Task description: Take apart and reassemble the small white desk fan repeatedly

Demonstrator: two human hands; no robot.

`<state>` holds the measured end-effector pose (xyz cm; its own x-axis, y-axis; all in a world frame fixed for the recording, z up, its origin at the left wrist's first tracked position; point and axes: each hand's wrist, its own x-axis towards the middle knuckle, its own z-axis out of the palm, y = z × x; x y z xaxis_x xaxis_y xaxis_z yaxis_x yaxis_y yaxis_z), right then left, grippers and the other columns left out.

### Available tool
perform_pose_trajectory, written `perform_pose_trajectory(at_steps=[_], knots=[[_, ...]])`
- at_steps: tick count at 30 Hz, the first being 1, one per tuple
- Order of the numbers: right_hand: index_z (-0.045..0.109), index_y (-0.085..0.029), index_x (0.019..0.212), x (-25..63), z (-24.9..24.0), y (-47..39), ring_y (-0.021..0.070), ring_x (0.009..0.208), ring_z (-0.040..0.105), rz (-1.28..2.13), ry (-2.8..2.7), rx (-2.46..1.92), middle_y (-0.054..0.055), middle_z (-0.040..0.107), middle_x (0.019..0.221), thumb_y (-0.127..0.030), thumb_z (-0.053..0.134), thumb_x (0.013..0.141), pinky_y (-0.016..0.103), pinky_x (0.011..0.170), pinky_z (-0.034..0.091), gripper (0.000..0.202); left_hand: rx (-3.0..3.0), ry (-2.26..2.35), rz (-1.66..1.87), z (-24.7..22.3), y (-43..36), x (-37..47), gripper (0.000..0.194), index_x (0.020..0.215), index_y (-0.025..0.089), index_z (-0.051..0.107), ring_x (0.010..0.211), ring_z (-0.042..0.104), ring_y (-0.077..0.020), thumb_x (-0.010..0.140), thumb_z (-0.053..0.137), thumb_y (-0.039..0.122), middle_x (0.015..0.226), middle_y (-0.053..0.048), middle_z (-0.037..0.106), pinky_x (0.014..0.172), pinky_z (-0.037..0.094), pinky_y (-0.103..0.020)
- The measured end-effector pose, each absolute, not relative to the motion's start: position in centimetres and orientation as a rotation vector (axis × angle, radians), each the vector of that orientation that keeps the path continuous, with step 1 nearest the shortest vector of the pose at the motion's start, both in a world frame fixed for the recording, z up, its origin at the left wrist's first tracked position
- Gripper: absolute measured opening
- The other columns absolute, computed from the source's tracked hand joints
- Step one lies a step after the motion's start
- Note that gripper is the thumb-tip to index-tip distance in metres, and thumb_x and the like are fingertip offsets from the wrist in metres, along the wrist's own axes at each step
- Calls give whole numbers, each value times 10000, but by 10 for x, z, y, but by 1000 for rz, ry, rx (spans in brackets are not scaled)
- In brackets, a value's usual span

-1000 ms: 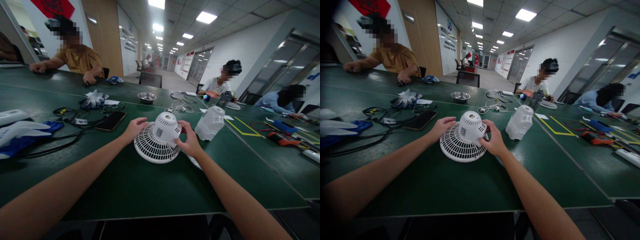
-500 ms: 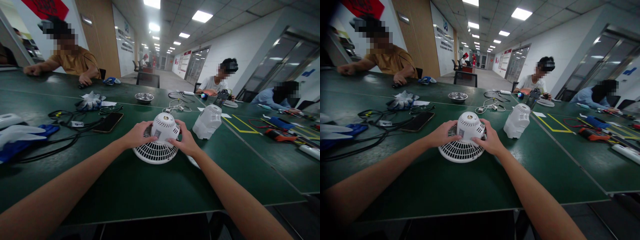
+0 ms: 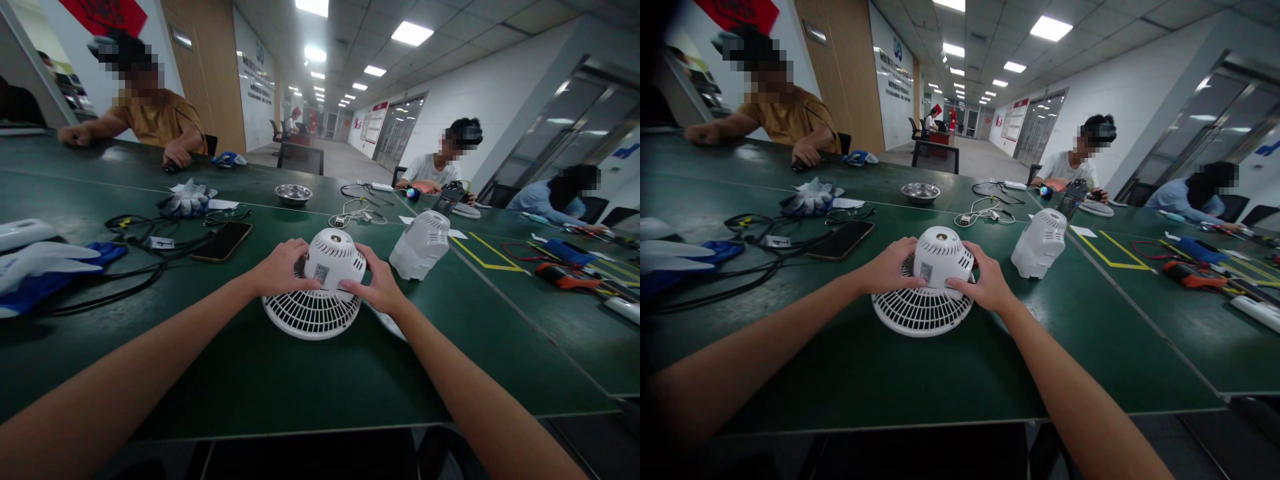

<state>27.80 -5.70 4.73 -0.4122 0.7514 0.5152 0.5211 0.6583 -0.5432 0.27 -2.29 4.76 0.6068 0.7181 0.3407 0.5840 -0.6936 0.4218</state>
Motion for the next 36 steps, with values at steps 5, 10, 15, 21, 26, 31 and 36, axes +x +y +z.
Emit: perform_pose_trajectory(at_steps=[5,10,15,21,26,31,36], knots=[[412,-260,1465,278,46,-56,324,1152,651,401,-2143,-1022,107,637,1345,-515,757,806,542,1004,517,787,2562,1079,693,48,-24,3,694,1288,189,589,1148,539,-335,789,676,663,1275,-132,595,970,431,-531],[392,-268,1481,276,46,-58,338,1225,620,486,-2124,-1032,111,607,1400,-497,753,813,555,1033,503,793,2573,1086,679,47,-24,4,698,1298,188,598,1153,531,-343,793,663,665,1290,-137,586,966,428,-543],[364,-276,1483,272,47,-60,335,1227,615,531,-2097,-1081,110,607,1394,-479,778,786,561,1041,495,836,2577,1106,681,48,-26,5,693,1288,183,613,1146,530,-341,796,660,669,1282,-139,582,968,426,-543],[389,-282,1457,267,46,-60,345,1241,598,506,-2059,-1052,108,596,1393,-477,823,733,590,1075,456,867,2588,1099,685,49,-27,5,698,1290,181,609,1130,542,-341,801,649,678,1265,-140,584,961,432,-542],[410,-299,1457,266,47,-60,343,1241,601,562,-2029,-1046,99,598,1396,-474,827,728,582,1054,482,858,2587,1074,696,46,-25,3,689,1312,202,595,1136,540,-346,806,648,666,1271,-134,582,956,431,-553],[414,-289,1460,267,48,-61,345,1239,603,572,-2026,-1065,107,595,1400,-470,829,728,578,1047,488,861,2579,1088,689,45,-24,3,688,1301,207,597,1135,542,-349,797,650,672,1261,-132,582,962,425,-557],[404,-268,1458,266,49,-61,343,1255,595,567,-2031,-1070,115,590,1408,-461,832,732,566,1059,483,865,2573,1099,683,46,-24,4,711,1291,195,596,1128,544,-346,791,643,698,1257,-137,579,966,417,-552]])
